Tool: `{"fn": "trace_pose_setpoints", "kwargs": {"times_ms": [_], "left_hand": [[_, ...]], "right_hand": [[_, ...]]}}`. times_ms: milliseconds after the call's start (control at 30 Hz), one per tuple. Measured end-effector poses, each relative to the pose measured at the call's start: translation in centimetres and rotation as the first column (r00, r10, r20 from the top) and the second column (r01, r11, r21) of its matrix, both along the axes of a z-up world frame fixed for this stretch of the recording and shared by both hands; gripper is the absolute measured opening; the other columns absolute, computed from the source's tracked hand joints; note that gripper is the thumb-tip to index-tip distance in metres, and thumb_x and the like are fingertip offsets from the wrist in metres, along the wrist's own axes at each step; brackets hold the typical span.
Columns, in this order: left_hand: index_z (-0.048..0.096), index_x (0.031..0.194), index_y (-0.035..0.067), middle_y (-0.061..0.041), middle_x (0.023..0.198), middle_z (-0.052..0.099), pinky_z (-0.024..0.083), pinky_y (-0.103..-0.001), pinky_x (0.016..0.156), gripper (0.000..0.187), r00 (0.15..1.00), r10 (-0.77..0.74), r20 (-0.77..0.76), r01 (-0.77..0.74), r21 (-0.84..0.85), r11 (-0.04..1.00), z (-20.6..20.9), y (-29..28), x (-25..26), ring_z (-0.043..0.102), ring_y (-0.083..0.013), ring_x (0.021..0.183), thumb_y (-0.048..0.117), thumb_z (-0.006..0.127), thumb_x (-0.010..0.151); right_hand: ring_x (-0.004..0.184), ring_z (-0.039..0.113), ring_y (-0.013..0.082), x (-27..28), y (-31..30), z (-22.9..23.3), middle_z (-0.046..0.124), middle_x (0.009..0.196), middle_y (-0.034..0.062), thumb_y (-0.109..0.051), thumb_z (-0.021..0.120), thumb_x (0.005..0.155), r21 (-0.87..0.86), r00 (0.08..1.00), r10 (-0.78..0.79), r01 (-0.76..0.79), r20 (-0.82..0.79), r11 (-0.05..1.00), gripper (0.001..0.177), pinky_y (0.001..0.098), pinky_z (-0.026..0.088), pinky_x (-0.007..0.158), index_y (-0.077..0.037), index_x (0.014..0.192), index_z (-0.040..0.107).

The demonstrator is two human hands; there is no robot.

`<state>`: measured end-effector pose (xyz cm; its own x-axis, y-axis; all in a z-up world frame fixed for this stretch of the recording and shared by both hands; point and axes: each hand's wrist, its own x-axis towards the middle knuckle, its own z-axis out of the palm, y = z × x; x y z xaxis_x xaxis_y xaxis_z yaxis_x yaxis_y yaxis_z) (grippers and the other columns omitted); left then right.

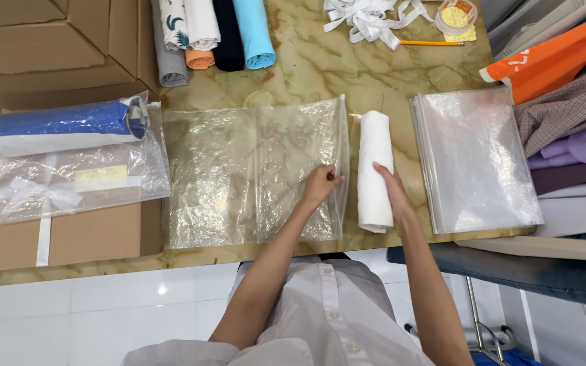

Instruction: Packing fabric rolls into plastic bags and then into a cardboard box for shipping

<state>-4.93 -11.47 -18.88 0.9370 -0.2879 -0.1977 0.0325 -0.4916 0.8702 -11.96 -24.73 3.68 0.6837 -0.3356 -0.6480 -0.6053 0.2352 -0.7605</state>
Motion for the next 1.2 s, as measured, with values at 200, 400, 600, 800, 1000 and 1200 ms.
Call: {"fn": "trace_pose_setpoints", "kwargs": {"times_ms": [200,400,600,800,1000,1200], "left_hand": [[0.067,0.088,0.01,-0.015,0.081,0.068,0.055,-0.048,0.075,0.023,0.998,0.025,-0.054,-0.029,-0.081,0.996,-2.4,-0.1,-0.3,0.07,-0.0386,0.088,0.031,0.074,0.085],[0.062,0.088,0.004,-0.012,0.072,0.06,0.05,-0.04,0.067,0.026,0.961,0.259,-0.097,-0.276,-0.284,0.918,4.8,0.5,-1.4,0.06,-0.0243,0.074,0.024,0.054,0.102],[0.057,0.08,0.005,-0.012,0.07,0.055,0.047,-0.035,0.064,0.041,0.955,0.297,-0.024,-0.29,-0.301,0.908,8.8,1.3,-0.9,0.055,-0.0187,0.071,0.03,0.046,0.11],[0.057,0.079,0.007,-0.009,0.072,0.055,0.048,-0.035,0.062,0.043,0.975,0.224,-0.013,-0.221,-0.225,0.949,11.3,1.5,-1.1,0.056,-0.0186,0.07,0.034,0.043,0.11],[0.06,0.082,0.008,-0.005,0.076,0.056,0.052,-0.034,0.061,0.032,0.997,0.064,0.043,-0.057,-0.153,0.987,11.0,0.6,-1.7,0.062,-0.0192,0.071,0.026,0.05,0.106],[0.06,0.085,0.002,-0.019,0.086,0.063,0.056,-0.052,0.072,0.029,0.994,0.076,0.08,-0.065,-0.13,0.989,14.1,1.0,-2.5,0.068,-0.043,0.088,0.026,0.055,0.1]], "right_hand": [[0.108,0.068,0.0363,3.0,1.1,-1.7,0.065,0.111,0.022,-0.045,0.082,0.078,0.57,0.969,-0.238,0.157,0.07,0.807,0.072,0.0568,0.046,0.108,-0.002,0.129,0.054],[0.127,0.056,0.0321,2.8,0.7,-2.7,0.056,0.139,0.0177,-0.057,0.079,0.076,0.294,1.0,-0.002,0.004,-0.008,0.956,0.092,0.0521,0.041,0.112,-0.008,0.147,0.048],[0.13,0.051,0.0355,1.5,0.1,1.2,0.051,0.143,0.0217,-0.049,0.077,0.081,-0.069,0.962,0.271,-0.273,-0.038,0.959,0.087,0.0541,0.04,0.109,-0.023,0.155,0.04],[0.125,0.06,0.0437,3.3,-4.2,-0.7,0.065,0.13,0.0282,-0.053,0.086,0.068,-0.415,0.583,0.709,-0.803,-0.398,0.428,0.091,0.0508,0.048,0.106,-0.027,0.148,0.051],[0.131,0.057,0.0406,6.3,-1.7,-1.1,0.062,0.137,0.0239,-0.061,0.079,0.068,-0.406,0.424,0.807,-0.878,-0.41,0.254,0.092,0.0497,0.045,0.111,-0.034,0.151,0.047],[0.138,0.042,0.0372,10.7,-3.9,-23.8,0.053,0.145,0.0213,-0.017,0.057,0.078,-0.138,0.565,0.78,-0.779,0.269,0.612,0.067,0.0544,0.03,0.117,-0.002,0.143,0.055]]}}
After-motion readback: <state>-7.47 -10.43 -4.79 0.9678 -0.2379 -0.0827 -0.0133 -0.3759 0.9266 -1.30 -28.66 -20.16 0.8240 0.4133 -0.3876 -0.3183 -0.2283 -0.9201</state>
